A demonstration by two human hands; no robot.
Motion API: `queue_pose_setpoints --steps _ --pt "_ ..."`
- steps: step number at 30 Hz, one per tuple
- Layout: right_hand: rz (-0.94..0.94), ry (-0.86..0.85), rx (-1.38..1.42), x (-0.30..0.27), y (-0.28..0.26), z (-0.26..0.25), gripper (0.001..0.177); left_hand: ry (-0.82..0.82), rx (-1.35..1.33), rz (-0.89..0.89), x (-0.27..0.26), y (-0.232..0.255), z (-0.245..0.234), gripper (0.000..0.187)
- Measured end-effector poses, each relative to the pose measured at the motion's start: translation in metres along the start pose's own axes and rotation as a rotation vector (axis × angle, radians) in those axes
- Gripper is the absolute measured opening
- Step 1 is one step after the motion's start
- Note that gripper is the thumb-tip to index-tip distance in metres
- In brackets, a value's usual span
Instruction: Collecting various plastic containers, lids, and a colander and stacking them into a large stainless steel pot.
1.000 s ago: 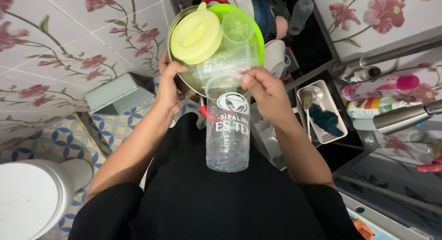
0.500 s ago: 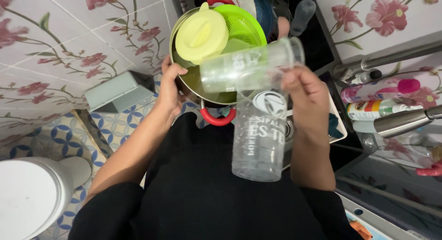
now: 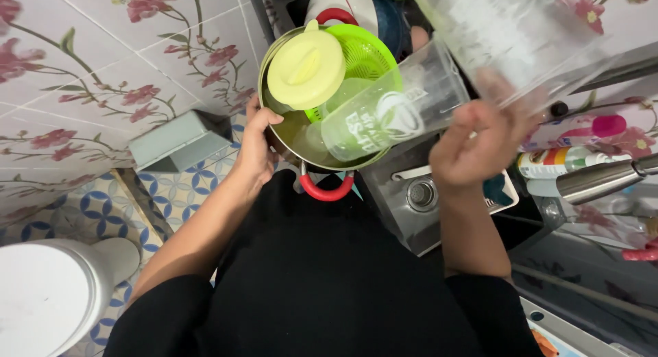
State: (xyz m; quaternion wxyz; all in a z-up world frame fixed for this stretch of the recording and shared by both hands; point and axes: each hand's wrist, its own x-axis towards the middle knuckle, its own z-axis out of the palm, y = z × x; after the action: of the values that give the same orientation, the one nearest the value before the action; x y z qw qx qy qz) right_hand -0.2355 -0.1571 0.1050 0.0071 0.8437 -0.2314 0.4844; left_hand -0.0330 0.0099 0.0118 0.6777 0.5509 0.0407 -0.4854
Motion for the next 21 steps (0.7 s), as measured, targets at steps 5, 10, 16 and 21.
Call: queue_pose_setpoints --steps 5,10,16,21 --pt "-0.297 0.162 -0.01 -0.03 0.009 0.034 0.028 0.043 -0.003 0.013 0.006 -0.011 -0.005 0.078" --pt "-0.579 0.243 -0.005 -0.041 -0.006 0.052 0.035 0.072 0.01 0.04 0.009 -0.016 -0.01 0.075" --pt "-0.386 0.144 0.166 -0.03 -0.02 0.051 0.047 0.057 0.057 0.077 0.019 -0.028 -0.024 0.076" --pt "-0.118 0.169 0.412 -0.01 -0.016 0.041 0.032 0.035 0.054 0.037 0.005 -0.02 -0.017 0.077"
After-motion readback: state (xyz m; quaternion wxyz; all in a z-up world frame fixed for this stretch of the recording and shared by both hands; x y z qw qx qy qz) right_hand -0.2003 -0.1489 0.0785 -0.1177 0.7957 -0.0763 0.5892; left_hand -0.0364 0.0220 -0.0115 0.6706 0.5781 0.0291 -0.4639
